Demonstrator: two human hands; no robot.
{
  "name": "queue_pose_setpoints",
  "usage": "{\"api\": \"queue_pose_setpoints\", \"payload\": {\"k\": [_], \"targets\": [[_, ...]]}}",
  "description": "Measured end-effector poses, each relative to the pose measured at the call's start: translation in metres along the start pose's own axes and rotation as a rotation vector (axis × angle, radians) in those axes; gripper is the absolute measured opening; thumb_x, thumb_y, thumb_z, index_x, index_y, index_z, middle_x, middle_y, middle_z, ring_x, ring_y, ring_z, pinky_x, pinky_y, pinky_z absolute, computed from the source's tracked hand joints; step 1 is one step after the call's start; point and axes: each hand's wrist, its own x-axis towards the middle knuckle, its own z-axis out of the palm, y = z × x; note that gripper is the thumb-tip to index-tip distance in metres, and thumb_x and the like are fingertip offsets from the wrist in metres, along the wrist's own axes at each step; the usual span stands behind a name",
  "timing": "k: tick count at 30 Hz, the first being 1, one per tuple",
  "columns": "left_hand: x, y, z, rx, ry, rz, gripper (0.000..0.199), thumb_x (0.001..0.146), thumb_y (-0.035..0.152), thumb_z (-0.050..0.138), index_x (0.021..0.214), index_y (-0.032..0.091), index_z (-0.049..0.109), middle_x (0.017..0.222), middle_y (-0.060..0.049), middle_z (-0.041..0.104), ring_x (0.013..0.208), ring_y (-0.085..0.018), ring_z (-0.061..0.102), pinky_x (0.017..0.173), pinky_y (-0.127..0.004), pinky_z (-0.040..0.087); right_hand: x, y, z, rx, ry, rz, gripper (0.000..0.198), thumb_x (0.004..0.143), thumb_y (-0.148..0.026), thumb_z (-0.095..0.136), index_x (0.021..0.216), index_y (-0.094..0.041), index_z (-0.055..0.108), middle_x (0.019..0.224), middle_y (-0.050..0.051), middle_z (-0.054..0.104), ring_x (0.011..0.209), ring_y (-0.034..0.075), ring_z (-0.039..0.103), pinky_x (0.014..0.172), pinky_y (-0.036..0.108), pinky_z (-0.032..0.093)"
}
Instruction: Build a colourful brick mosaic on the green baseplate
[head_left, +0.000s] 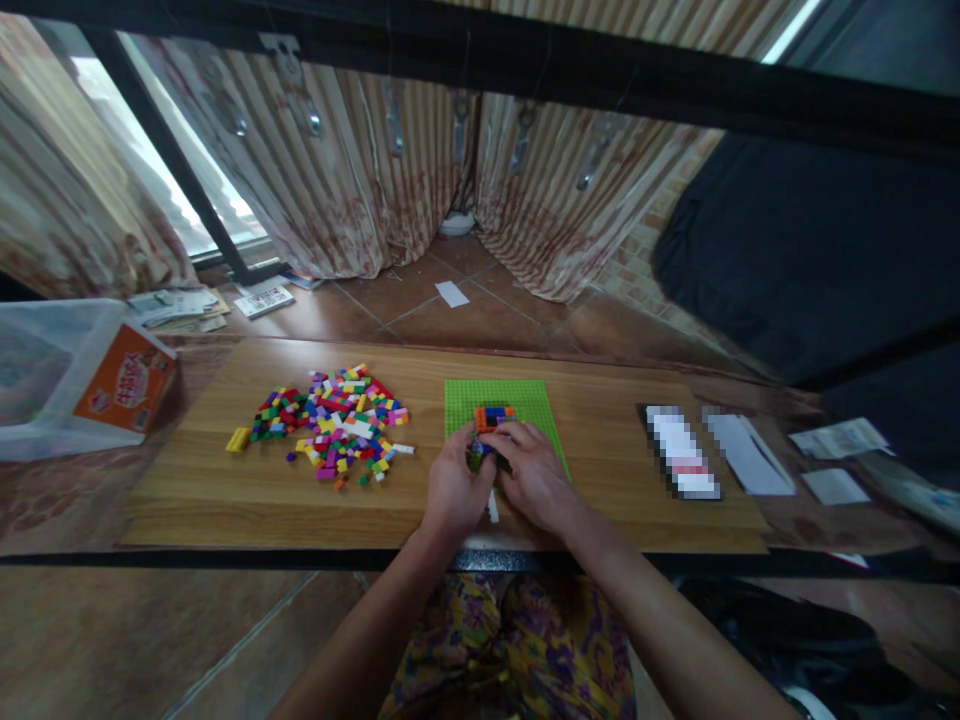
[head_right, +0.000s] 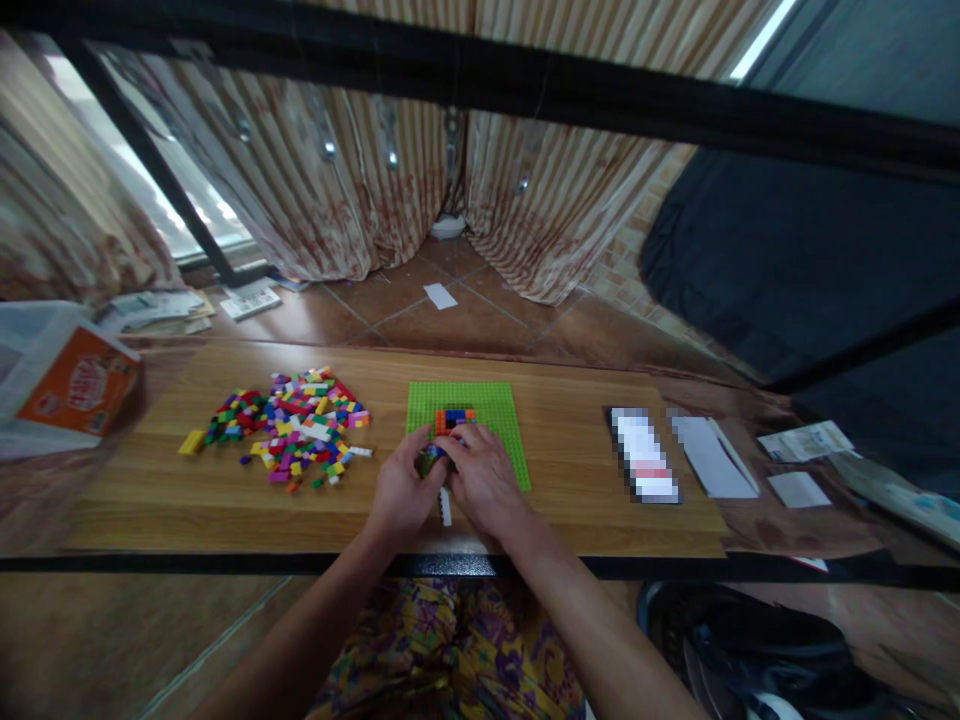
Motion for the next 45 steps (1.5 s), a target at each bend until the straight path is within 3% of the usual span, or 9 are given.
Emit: {"api": "queue_pose_setpoints", "payload": {"k": [8,12,15,19,23,33,38,45], "targets": [[-0.007,-0.007,-0.003,-0.312,-0.066,-0.213,0.029,0.082,0.027,0.061,0.108,0.016,0.065,0.096,-0.006,0.073,0.083,-0.017,0.068,0.078,-0.030,0.055,-0.018,0.002,0.003,0.036,0.162,0.066,0.017,0.089,-0.023,0.056,0.101,-0.024,0.068,0.100,0.007,0.066,0.097,0.024,0.059,0.087,0.041,0.049],[-0.008,-0.018,-0.002,-0.295,-0.033,-0.280,0.034,0.082,0.020,0.057,0.115,0.015,0.062,0.097,-0.008,0.072,0.083,-0.018,0.068,0.079,-0.032,0.056,-0.037,0.009,0.005,0.150,0.267,0.195,0.019,0.091,-0.026,0.053,0.103,-0.023,0.067,0.099,0.007,0.068,0.094,0.022,0.062,0.085,0.038,0.051],[-0.006,-0.016,-0.003,-0.169,-0.043,-0.235,0.044,0.078,0.011,0.055,0.121,0.014,0.058,0.110,-0.011,0.069,0.095,-0.020,0.067,0.087,-0.035,0.055,-0.051,0.010,0.007,0.209,0.296,0.281,0.018,0.090,-0.026,0.054,0.101,-0.022,0.067,0.096,0.007,0.068,0.090,0.020,0.064,0.081,0.035,0.052],[-0.002,-0.002,-0.007,0.047,-0.126,-0.123,0.050,0.076,0.004,0.050,0.126,0.013,0.055,0.121,-0.015,0.063,0.110,-0.024,0.061,0.098,-0.042,0.049,-0.063,0.006,0.011,0.257,0.266,0.342,0.018,0.090,-0.027,0.054,0.099,-0.021,0.068,0.095,0.007,0.068,0.087,0.020,0.065,0.079,0.034,0.052],[0.002,0.010,-0.010,0.199,-0.198,-0.095,0.049,0.081,0.006,0.048,0.130,0.010,0.050,0.123,-0.018,0.060,0.114,-0.026,0.059,0.101,-0.042,0.046,-0.066,0.000,0.011,0.318,0.252,0.384,0.018,0.090,-0.028,0.054,0.099,-0.020,0.068,0.094,0.006,0.068,0.087,0.019,0.065,0.079,0.033,0.052],[0.005,0.010,-0.006,0.210,-0.181,-0.104,0.040,0.081,0.015,0.061,0.120,0.015,0.055,0.107,-0.010,0.067,0.096,-0.022,0.065,0.086,-0.034,0.051,-0.062,0.001,0.011,0.358,0.230,0.389,0.019,0.088,-0.029,0.055,0.098,-0.021,0.069,0.096,0.006,0.068,0.088,0.019,0.065,0.081,0.034,0.052],[0.005,0.007,-0.005,0.258,-0.174,-0.111,0.030,0.082,0.023,0.063,0.111,0.016,0.060,0.098,-0.008,0.068,0.089,-0.021,0.065,0.080,-0.033,0.050,-0.048,-0.001,0.006,0.327,0.227,0.348,0.026,0.089,-0.026,0.051,0.111,-0.021,0.066,0.102,0.006,0.069,0.092,0.018,0.066,0.082,0.033,0.053],[0.002,0.004,-0.006,0.320,-0.209,-0.094,0.034,0.079,0.017,0.062,0.112,0.015,0.058,0.100,-0.009,0.066,0.092,-0.022,0.063,0.084,-0.034,0.049,-0.019,-0.002,0.003,0.096,-0.024,0.178,0.048,0.085,-0.015,0.045,0.131,-0.022,0.055,0.121,0.008,0.065,0.109,0.021,0.062,0.095,0.038,0.049]]}}
